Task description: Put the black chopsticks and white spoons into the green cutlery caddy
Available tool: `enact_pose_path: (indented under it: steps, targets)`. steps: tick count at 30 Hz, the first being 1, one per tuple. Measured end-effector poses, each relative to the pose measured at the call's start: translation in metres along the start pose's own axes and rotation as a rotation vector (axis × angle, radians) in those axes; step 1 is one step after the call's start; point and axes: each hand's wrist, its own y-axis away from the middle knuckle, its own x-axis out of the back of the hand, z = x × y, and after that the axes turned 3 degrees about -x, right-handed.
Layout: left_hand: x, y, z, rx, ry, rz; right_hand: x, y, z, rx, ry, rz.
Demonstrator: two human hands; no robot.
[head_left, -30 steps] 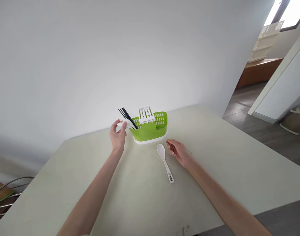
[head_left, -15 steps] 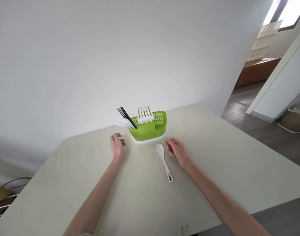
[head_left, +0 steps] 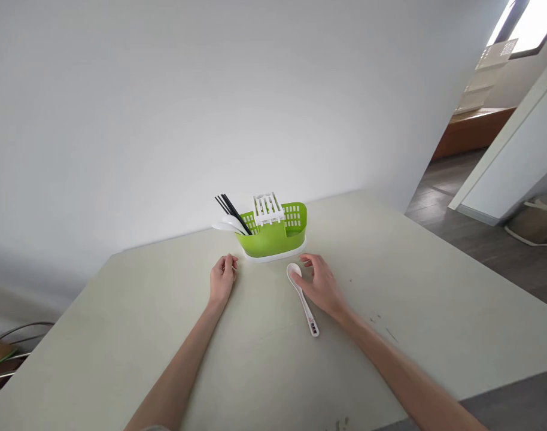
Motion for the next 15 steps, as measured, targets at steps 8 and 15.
enact_pose_path:
  steps: [8, 15]
  targets:
    - [0.0, 0.005, 0.003, -0.009, -0.076, -0.038, -0.004, 0.005, -0.005, 0.069, 0.088, -0.159]
    - [-0.002, 0.01, 0.01, -0.015, -0.168, -0.078, -0.003, 0.007, -0.01, 0.105, 0.095, -0.228]
